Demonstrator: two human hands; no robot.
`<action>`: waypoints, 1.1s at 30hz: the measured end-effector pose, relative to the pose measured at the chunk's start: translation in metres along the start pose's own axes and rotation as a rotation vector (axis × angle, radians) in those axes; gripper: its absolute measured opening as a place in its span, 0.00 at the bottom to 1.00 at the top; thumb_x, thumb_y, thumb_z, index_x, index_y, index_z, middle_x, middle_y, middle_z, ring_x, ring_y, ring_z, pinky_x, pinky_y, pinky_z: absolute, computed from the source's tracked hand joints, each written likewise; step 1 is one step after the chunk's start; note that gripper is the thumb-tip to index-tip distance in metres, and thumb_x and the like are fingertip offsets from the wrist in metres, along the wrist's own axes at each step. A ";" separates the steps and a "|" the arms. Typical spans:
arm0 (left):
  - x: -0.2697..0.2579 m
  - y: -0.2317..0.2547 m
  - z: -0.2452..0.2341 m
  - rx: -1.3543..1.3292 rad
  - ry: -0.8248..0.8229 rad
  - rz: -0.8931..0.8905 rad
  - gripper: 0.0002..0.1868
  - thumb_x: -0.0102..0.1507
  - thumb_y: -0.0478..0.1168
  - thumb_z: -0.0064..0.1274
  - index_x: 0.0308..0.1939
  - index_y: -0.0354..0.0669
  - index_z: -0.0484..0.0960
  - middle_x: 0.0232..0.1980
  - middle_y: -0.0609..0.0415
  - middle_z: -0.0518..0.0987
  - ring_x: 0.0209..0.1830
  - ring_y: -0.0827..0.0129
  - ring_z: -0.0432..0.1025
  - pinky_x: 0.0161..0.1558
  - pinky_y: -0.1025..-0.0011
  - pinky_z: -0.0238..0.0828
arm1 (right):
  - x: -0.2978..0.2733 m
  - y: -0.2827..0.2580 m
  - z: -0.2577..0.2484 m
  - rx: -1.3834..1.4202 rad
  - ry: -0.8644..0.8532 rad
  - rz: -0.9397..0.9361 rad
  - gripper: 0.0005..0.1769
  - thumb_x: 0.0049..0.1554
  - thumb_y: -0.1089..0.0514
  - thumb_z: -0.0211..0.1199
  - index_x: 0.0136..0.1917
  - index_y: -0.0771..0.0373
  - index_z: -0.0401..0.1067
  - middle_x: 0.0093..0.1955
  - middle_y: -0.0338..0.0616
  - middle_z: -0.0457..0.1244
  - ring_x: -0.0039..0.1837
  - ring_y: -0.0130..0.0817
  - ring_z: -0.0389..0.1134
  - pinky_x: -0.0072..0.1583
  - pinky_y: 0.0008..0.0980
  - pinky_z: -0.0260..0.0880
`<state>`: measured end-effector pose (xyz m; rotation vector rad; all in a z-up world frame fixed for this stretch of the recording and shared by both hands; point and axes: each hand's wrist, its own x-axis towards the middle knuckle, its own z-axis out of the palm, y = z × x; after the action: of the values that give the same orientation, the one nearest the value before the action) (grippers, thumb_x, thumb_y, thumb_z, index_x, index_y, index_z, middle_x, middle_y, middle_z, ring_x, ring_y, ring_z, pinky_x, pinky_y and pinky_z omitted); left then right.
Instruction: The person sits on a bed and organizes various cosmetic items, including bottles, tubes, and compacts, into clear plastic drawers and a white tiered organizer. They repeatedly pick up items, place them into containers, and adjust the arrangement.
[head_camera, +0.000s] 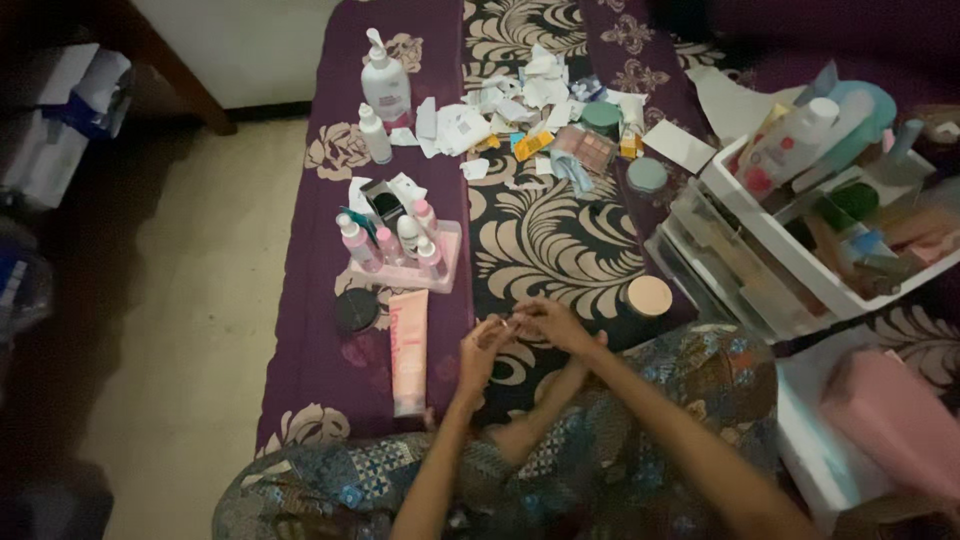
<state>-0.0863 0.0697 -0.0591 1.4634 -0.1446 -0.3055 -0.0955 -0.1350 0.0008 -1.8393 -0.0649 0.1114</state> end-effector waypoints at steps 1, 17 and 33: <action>0.007 -0.009 -0.002 -0.068 -0.005 0.004 0.21 0.67 0.41 0.58 0.61 0.35 0.81 0.47 0.53 0.84 0.43 0.73 0.78 0.45 0.75 0.76 | -0.002 0.000 -0.001 -0.059 0.075 -0.092 0.16 0.60 0.54 0.65 0.58 0.66 0.75 0.50 0.41 0.70 0.51 0.25 0.72 0.49 0.28 0.74; 0.014 -0.026 -0.019 -0.542 0.086 -0.261 0.16 0.66 0.41 0.59 0.54 0.39 0.77 0.54 0.49 0.82 0.55 0.64 0.79 0.60 0.66 0.76 | 0.003 0.053 0.018 0.696 0.542 0.357 0.20 0.58 0.58 0.69 0.59 0.69 0.68 0.52 0.44 0.67 0.52 0.33 0.71 0.55 0.32 0.73; 0.007 -0.012 -0.015 -0.518 0.093 -0.266 0.15 0.65 0.43 0.59 0.52 0.40 0.81 0.56 0.51 0.84 0.53 0.66 0.79 0.58 0.67 0.77 | -0.009 0.025 0.029 0.596 0.480 0.207 0.18 0.56 0.59 0.71 0.55 0.67 0.68 0.46 0.41 0.67 0.48 0.28 0.70 0.52 0.24 0.70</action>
<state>-0.0766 0.0807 -0.0729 0.9770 0.1962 -0.4522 -0.1078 -0.1146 -0.0308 -1.2314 0.4505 -0.1559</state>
